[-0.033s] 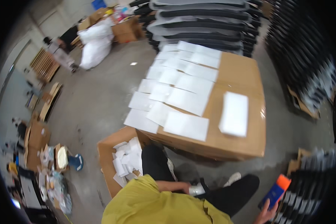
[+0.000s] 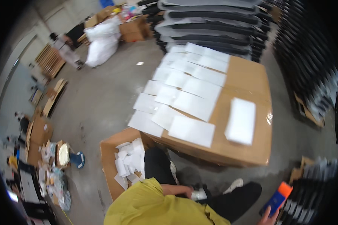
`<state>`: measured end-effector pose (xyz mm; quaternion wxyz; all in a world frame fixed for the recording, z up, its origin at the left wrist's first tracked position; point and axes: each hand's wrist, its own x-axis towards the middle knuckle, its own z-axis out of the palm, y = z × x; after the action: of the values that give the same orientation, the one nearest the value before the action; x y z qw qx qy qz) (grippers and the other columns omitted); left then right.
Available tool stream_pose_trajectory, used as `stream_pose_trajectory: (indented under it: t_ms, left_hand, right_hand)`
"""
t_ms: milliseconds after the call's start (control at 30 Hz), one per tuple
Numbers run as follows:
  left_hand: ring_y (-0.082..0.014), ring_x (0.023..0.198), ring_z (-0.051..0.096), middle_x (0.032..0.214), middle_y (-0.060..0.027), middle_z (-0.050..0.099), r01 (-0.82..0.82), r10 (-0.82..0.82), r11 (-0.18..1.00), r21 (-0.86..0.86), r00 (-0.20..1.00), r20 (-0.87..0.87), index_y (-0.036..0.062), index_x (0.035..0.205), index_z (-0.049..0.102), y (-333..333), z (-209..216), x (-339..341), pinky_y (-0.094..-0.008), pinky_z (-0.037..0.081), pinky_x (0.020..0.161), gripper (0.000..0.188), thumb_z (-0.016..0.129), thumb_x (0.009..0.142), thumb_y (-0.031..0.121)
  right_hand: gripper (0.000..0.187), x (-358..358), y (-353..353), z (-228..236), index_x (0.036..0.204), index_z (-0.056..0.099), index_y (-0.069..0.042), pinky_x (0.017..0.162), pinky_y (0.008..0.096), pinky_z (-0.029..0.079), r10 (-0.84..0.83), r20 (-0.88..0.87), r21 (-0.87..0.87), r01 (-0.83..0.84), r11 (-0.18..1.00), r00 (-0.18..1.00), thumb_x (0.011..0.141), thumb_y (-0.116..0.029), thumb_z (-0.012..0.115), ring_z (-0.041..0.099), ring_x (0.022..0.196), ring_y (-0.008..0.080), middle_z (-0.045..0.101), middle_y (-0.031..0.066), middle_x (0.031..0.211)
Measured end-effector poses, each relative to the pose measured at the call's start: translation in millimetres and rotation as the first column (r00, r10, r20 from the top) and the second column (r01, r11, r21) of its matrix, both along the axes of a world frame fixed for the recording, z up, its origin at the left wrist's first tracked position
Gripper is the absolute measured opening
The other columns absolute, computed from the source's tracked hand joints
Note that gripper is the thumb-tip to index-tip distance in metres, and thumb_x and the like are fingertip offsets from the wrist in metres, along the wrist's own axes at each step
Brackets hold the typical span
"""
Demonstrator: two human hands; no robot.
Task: Apply adhesive tape to small foam pieces using a hand-held tape dispenser.
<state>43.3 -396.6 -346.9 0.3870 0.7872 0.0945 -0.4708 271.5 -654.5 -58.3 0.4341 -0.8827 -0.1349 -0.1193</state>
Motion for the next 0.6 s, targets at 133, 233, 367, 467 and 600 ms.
stream_pose_trajectory:
  t_ms: [133, 233, 367, 467, 600]
  left_hand:
    - [-0.0284, 0.089, 0.058, 0.099, -0.0157, 0.06, 0.011, 0.001, 0.995, -0.097, 0.993, 0.121, 0.0053, 0.096, 0.061, 0.5, -36.2, 27.8, -0.038, 0.046, 0.079, 0.048, 0.07, 0.061, 0.037]
    - [-0.029, 0.088, 0.058, 0.097, -0.0154, 0.06, -0.149, 0.15, 0.989, -0.013, 0.985, 0.087, 0.0059, 0.097, 0.059, -19.5, -38.7, 10.8, -0.0386, 0.046, 0.077, 0.048, 0.07, 0.061, 0.036]
    - [-0.0297, 0.086, 0.059, 0.095, -0.0151, 0.06, -0.212, 0.207, 0.976, 0.058, 0.975, 0.087, 0.0067, 0.099, 0.057, -33.9, -36.5, 5.3, -0.0395, 0.047, 0.075, 0.048, 0.07, 0.062, 0.034]
    - [-0.0303, 0.085, 0.059, 0.094, -0.0148, 0.06, -0.2, 0.181, 0.975, 0.097, 0.969, 0.17, 0.0072, 0.101, 0.055, -38.2, -38.3, 25.0, -0.0401, 0.047, 0.073, 0.049, 0.07, 0.062, 0.032]
    - [-0.0311, 0.083, 0.059, 0.092, -0.0144, 0.06, -0.164, 0.141, 0.982, 0.094, 0.966, 0.216, 0.008, 0.103, 0.052, -74.7, -8.0, 37.1, -0.041, 0.048, 0.07, 0.049, 0.07, 0.063, 0.03]
  right_hand:
    - [0.045, 17.5, -1.5, 1.9, 0.112, 0.051, 0.006, 0.079, 0.0306, 0.045, 0.005, -0.092, -0.179, -0.022, 0.984, 0.996, 0.078, -0.018, 0.067, 0.056, 0.085, 0.0204, 0.059, 0.0165, 0.1]
    - [0.043, 45.4, -6.0, -17.9, 0.11, 0.052, 0.006, 0.076, 0.0298, 0.046, -0.039, -0.284, -0.264, -0.039, 0.964, 0.958, 0.078, -0.019, 0.066, 0.057, 0.083, 0.0205, 0.059, 0.0166, 0.098]
    - [0.039, 11.7, 185.7, 73.3, 0.109, 0.052, 0.006, 0.075, 0.0294, 0.045, 0.12, -0.271, -0.123, -0.158, 0.98, 0.955, 0.079, -0.016, 0.064, 0.056, 0.083, 0.0189, 0.059, 0.0143, 0.096]
    - [0.037, 3.6, 233.8, 92.7, 0.108, 0.051, 0.007, 0.075, 0.029, 0.045, 0.172, -0.17, -0.029, -0.179, 0.983, 0.97, 0.08, -0.014, 0.062, 0.055, 0.082, 0.0178, 0.059, 0.0127, 0.095]
    - [0.033, 87.0, -33.9, -75.9, 0.106, 0.05, 0.007, 0.075, 0.0285, 0.045, 0.206, -0.092, 0.033, -0.204, 0.978, 0.974, 0.08, -0.011, 0.059, 0.054, 0.082, 0.0162, 0.058, 0.0104, 0.093]
